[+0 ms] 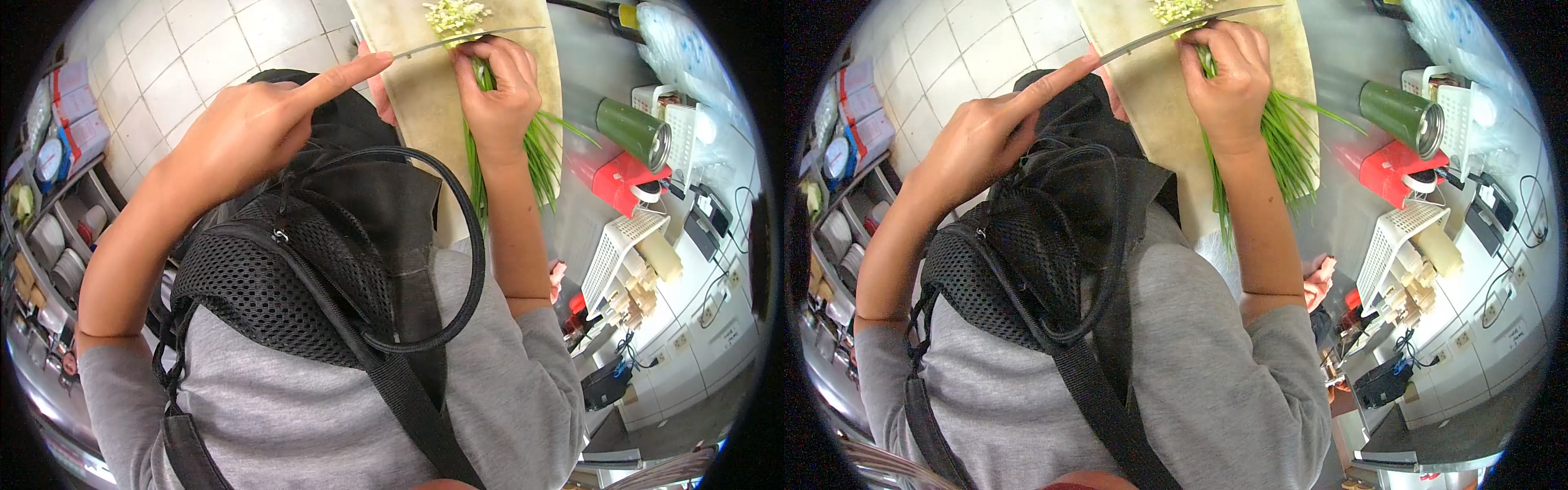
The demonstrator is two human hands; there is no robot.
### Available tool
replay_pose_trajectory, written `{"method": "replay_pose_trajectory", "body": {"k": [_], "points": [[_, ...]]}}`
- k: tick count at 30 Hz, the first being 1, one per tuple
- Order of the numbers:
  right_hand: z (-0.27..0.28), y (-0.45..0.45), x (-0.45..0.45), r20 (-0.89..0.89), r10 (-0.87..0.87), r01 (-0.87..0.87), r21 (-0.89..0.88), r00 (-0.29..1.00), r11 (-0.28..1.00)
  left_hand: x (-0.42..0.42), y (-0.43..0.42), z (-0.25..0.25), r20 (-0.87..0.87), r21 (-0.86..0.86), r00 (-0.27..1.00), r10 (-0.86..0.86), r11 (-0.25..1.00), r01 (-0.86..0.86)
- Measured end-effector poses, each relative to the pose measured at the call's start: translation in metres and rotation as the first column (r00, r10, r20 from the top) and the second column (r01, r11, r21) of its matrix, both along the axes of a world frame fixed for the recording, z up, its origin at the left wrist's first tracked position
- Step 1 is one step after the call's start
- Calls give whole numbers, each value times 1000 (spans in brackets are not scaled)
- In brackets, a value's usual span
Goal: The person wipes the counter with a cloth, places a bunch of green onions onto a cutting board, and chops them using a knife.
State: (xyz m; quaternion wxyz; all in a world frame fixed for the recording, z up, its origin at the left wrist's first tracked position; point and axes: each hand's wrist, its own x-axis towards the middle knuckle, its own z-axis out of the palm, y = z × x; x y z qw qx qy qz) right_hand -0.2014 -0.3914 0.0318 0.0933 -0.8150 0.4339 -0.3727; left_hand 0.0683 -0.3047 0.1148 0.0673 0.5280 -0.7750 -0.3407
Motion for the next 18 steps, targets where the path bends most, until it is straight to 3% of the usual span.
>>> {"method": "replay_pose_trajectory", "body": {"k": [3, 9, 18], "points": [[0, 2, 0, 39, -24, 23, 23, 999, 999, -1, 2, 2, 22, 48, 1000, 12, 999, -13], [6, 6, -4, -4, -17, 17, 9, 1000, 1000, -2, 3, -12, 62, -52, 998, -19, 998, 22], [2, 5, -5, 17, -19, 18, 42, 1000, 999, 16, 21, 2, 99, 49, 995, -20, 999, 15]]}}
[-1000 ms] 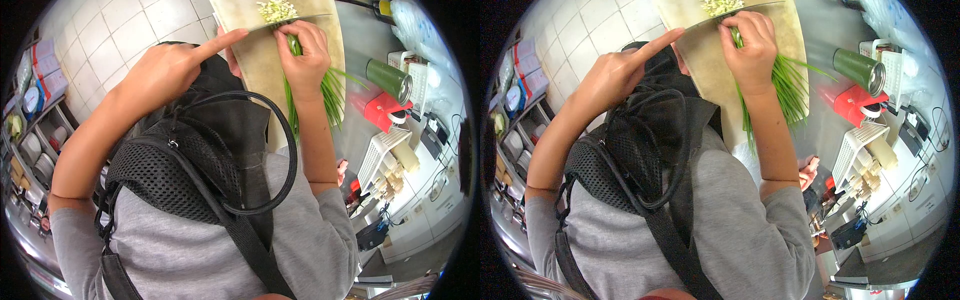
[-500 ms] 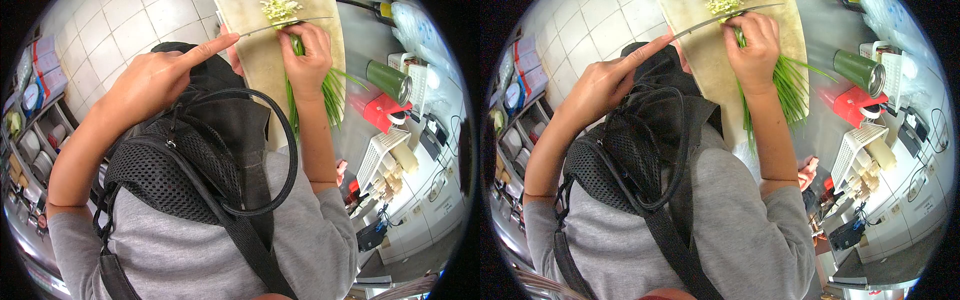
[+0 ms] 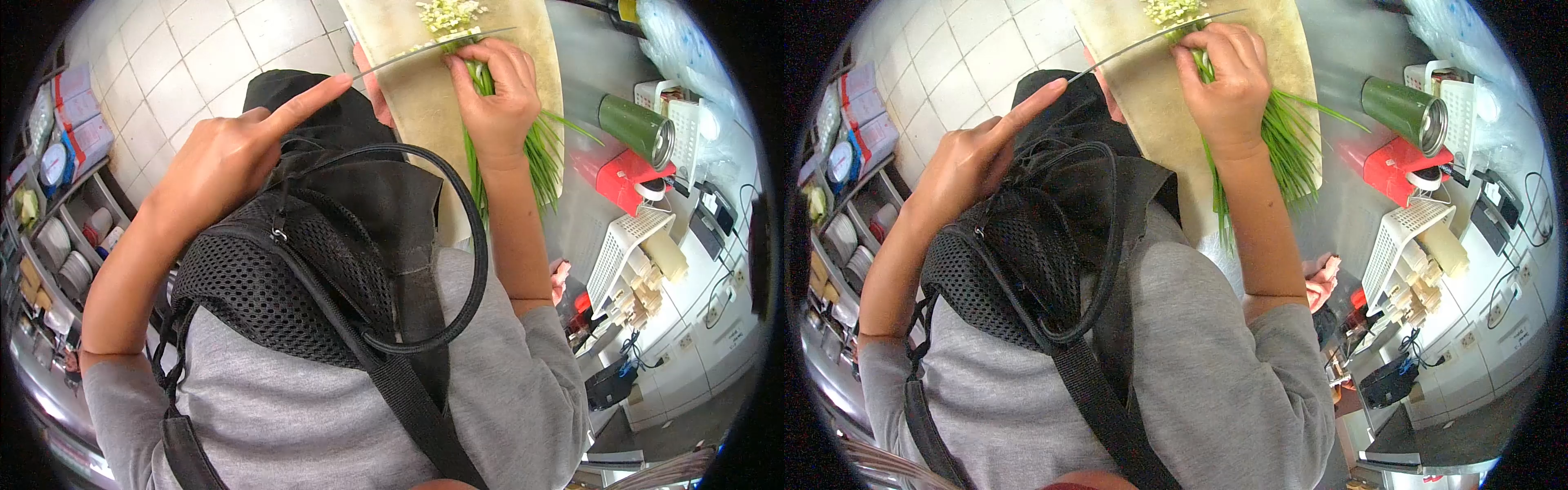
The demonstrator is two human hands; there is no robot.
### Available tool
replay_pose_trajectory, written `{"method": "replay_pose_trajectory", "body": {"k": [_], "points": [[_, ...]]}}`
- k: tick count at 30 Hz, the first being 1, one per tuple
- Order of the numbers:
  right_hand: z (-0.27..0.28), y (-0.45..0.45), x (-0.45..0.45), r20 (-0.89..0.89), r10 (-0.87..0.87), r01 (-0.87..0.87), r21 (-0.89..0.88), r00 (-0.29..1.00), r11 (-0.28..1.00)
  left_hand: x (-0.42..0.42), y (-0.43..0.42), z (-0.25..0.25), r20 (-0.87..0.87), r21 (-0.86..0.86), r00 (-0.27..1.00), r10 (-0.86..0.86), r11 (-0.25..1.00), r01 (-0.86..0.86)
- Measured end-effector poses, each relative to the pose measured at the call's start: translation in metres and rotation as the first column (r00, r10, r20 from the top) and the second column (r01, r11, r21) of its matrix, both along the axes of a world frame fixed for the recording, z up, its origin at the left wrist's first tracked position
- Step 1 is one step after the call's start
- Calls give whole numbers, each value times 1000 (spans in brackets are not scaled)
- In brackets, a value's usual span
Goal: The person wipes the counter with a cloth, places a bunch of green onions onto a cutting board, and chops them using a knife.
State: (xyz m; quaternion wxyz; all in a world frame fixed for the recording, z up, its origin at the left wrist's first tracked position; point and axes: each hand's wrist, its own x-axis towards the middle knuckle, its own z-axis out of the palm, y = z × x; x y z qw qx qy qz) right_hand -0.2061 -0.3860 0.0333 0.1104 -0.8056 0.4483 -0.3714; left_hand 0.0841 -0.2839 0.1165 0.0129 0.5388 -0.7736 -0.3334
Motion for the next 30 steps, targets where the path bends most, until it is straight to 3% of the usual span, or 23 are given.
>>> {"method": "replay_pose_trajectory", "body": {"k": [3, 9, 18, 30], "points": [[0, 0, 1, -4, 1, -1, 0, 1000, 1000, -11, -12, -8, -1, 47, 1000, 18, 999, -18], [-1, 0, 0, -9, -1, 1, -11, 1000, 1000, -33, -37, -26, -87, -146, 996, -11, 989, -2], [-2, -1, -1, -29, -8, 7, -25, 1000, 1000, -9, -8, 3, -14, -16, 1000, 3, 1000, -3], [-4, -2, -2, -13, -2, 1, -21, 1000, 1000, -35, -33, -26, -39, -110, 999, -1, 994, -4]]}}
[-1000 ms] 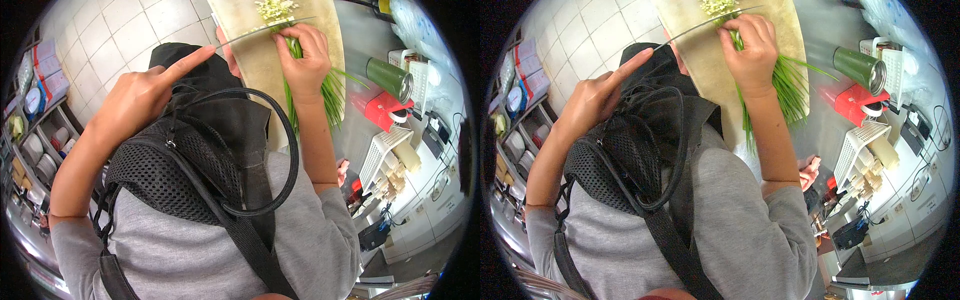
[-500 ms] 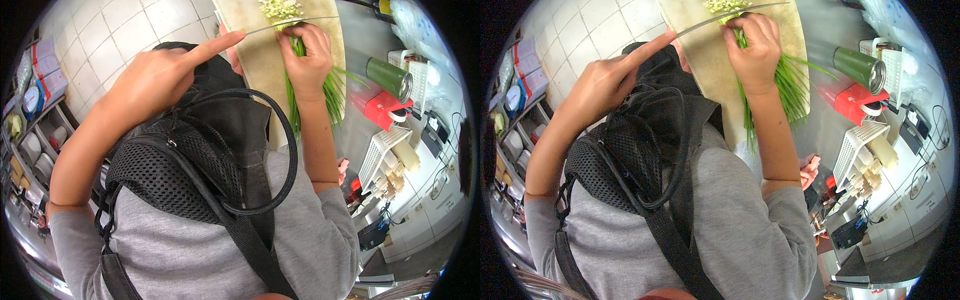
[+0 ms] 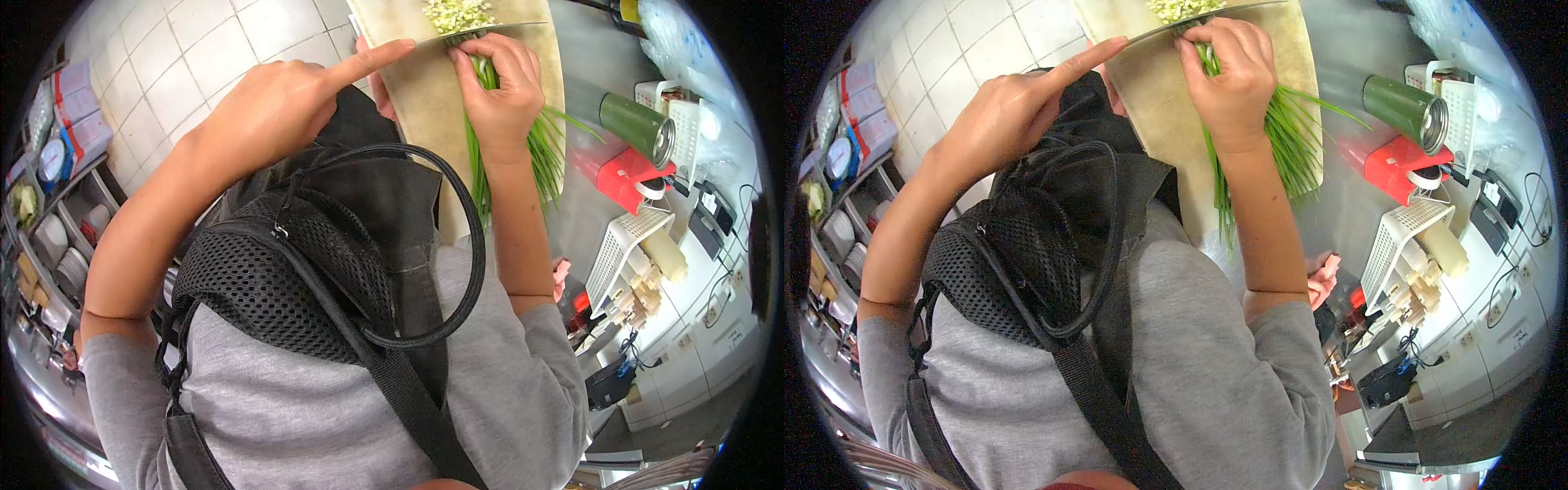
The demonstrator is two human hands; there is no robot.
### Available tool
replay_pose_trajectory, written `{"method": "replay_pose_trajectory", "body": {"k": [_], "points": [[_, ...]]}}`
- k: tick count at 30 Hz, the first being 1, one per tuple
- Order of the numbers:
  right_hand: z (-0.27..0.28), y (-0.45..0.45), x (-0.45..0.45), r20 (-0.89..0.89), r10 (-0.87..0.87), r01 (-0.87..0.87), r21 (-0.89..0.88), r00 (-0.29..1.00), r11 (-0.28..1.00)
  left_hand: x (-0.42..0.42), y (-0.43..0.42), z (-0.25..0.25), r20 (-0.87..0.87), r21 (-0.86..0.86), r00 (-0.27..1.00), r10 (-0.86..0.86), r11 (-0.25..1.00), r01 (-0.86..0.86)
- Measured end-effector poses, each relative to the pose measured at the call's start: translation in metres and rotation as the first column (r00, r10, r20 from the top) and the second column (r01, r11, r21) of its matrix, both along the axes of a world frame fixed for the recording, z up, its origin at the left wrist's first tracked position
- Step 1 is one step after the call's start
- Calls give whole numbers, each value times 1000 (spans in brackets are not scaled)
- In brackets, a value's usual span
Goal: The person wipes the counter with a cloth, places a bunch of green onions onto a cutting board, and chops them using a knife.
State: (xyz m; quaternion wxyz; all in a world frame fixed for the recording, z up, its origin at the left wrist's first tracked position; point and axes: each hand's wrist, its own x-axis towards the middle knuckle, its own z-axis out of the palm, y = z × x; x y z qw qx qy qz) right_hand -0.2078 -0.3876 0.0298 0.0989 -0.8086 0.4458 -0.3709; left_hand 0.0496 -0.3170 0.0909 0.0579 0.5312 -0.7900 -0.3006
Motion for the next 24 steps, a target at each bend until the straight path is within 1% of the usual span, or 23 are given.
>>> {"method": "replay_pose_trajectory", "body": {"k": [3, 6, 9, 12, 16, 19, 21, 24], "points": [[1, 0, 2, -2, 1, -1, -13, 1000, 1000, 2, -2, 5, -62, 20, 998, 26, 1000, -25], [3, 0, 1, -16, 0, 0, -20, 1000, 1000, 5, 3, 23, -45, 48, 998, 31, 998, -29], [1, 0, 0, -27, 0, -1, -27, 1000, 1000, 12, 13, 20, -65, 44, 998, 18, 999, -16], [0, 1, 2, 20, -15, 15, -16, 1000, 1000, 13, 16, 19, -6, 48, 1000, -6, 999, 6], [13, 5, 5, 85, -38, 41, -33, 996, 999, 10, 16, 18, -2, 47, 1000, 5, 999, -5], [6, 6, -1, 19, -22, 21, 26, 1000, 999, 10, 15, 19, 18, 75, 1000, 1, 997, -3], [5, 5, -2, 12, -16, 16, 21, 1000, 1000, 11, 15, 20, 34, 80, 999, -2, 997, 0], [4, 6, -1, 28, -19, 18, 31, 999, 999, 13, 14, 18, 13, 78, 1000, -10, 997, 9]]}}
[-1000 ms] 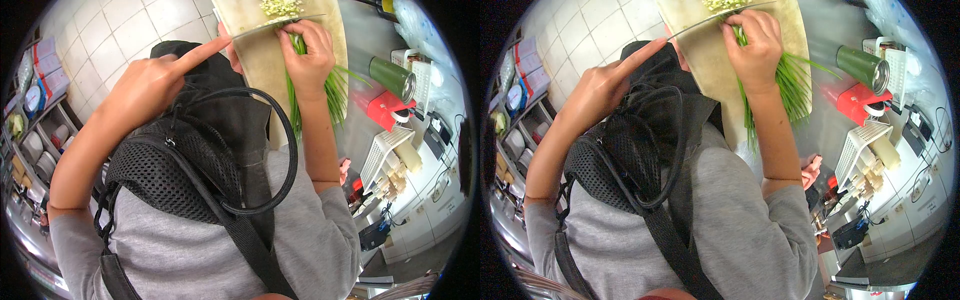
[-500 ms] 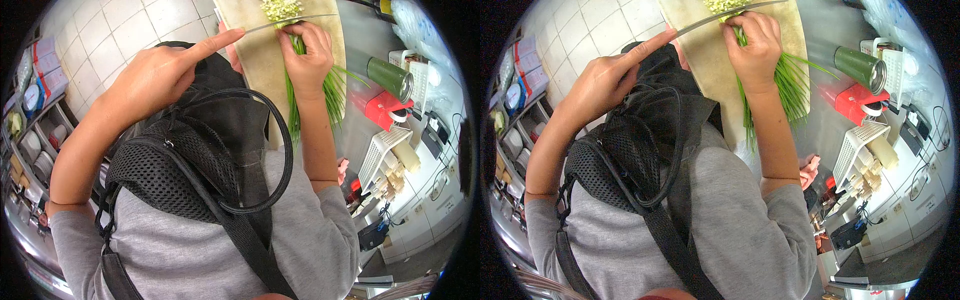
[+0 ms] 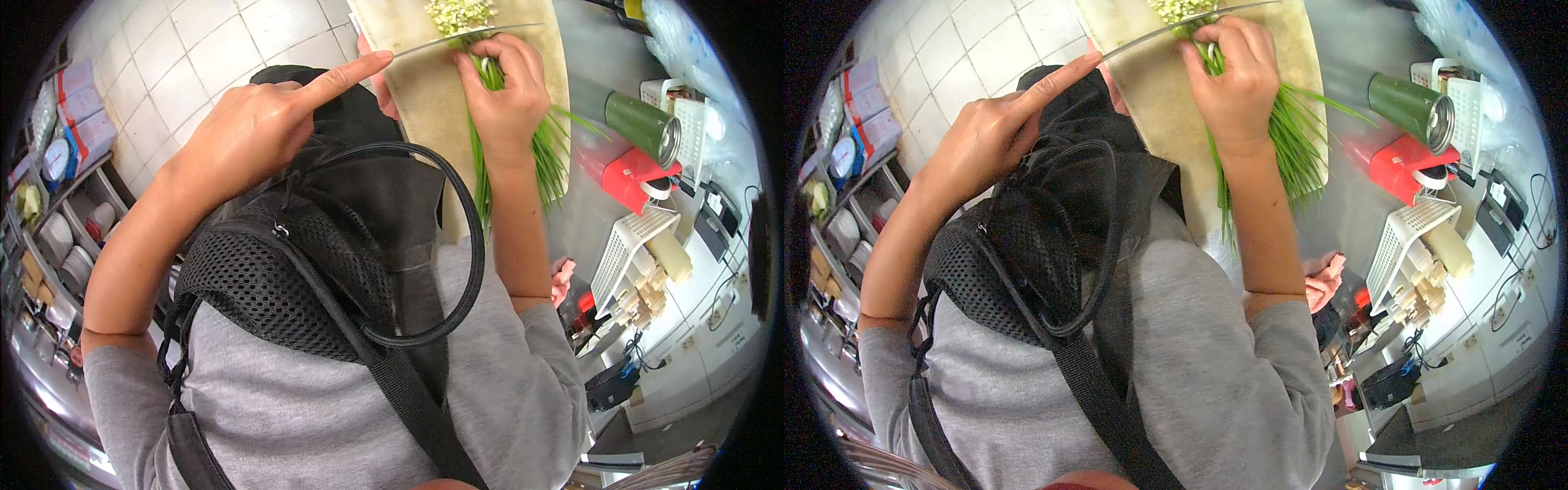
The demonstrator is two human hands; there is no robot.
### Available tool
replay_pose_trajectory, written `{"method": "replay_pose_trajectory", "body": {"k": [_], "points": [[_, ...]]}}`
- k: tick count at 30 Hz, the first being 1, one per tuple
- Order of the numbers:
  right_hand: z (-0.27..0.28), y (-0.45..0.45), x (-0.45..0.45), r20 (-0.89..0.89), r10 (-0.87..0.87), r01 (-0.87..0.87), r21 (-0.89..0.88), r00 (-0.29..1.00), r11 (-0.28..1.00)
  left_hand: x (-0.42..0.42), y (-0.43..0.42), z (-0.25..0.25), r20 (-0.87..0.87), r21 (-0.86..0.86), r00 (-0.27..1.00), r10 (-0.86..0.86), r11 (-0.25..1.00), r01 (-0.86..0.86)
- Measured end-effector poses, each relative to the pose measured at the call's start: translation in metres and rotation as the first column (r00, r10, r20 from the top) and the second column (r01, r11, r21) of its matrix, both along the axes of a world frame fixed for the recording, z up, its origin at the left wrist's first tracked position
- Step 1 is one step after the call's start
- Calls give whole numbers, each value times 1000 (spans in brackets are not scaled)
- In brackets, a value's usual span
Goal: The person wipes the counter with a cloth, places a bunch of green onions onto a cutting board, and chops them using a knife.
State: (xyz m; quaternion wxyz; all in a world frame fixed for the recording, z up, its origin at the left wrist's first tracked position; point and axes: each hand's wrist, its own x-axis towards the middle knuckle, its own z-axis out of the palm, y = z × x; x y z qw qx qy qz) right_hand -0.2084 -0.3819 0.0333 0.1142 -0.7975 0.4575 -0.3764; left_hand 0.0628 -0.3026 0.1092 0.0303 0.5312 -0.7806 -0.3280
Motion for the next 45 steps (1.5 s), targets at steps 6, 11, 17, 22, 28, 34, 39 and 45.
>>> {"method": "replay_pose_trajectory", "body": {"k": [6, 11, 17, 22, 28, 34, 39, 45], "points": [[-2, -3, 2, 2, -4, 4, -18, 1000, 1000, -18, -15, -21, -60, -82, 998, 20, 996, -25], [0, -3, 2, -25, -5, 5, -22, 1000, 1000, -15, -22, -12, -51, -56, 998, 33, 998, -36], [1, -2, 1, -59, -18, 17, -18, 998, 1000, -8, -8, 10, -43, -66, 999, 9, 998, -12], [-5, -3, 0, -32, -20, 19, -42, 999, 999, 2, 3, 6, -5, -27, 1000, 6, 1000, -6], [-5, -3, 0, 5, -19, 19, -15, 1000, 1000, 20, 17, 4, -19, 5, 1000, 2, 1000, -2], [-4, -3, 0, -3, -11, 11, -18, 1000, 1000, -1, -4, -12, 1, 8, 1000, -2, 1000, 2], [-4, -3, 0, -10, -19, 19, -15, 1000, 1000, -19, -25, -16, -124, -57, 992, 1, 998, -8], [-3, -2, -1, -36, -27, 26, -19, 999, 999, -17, -20, 11, -77, 27, 997, 32, 999, -30]]}}
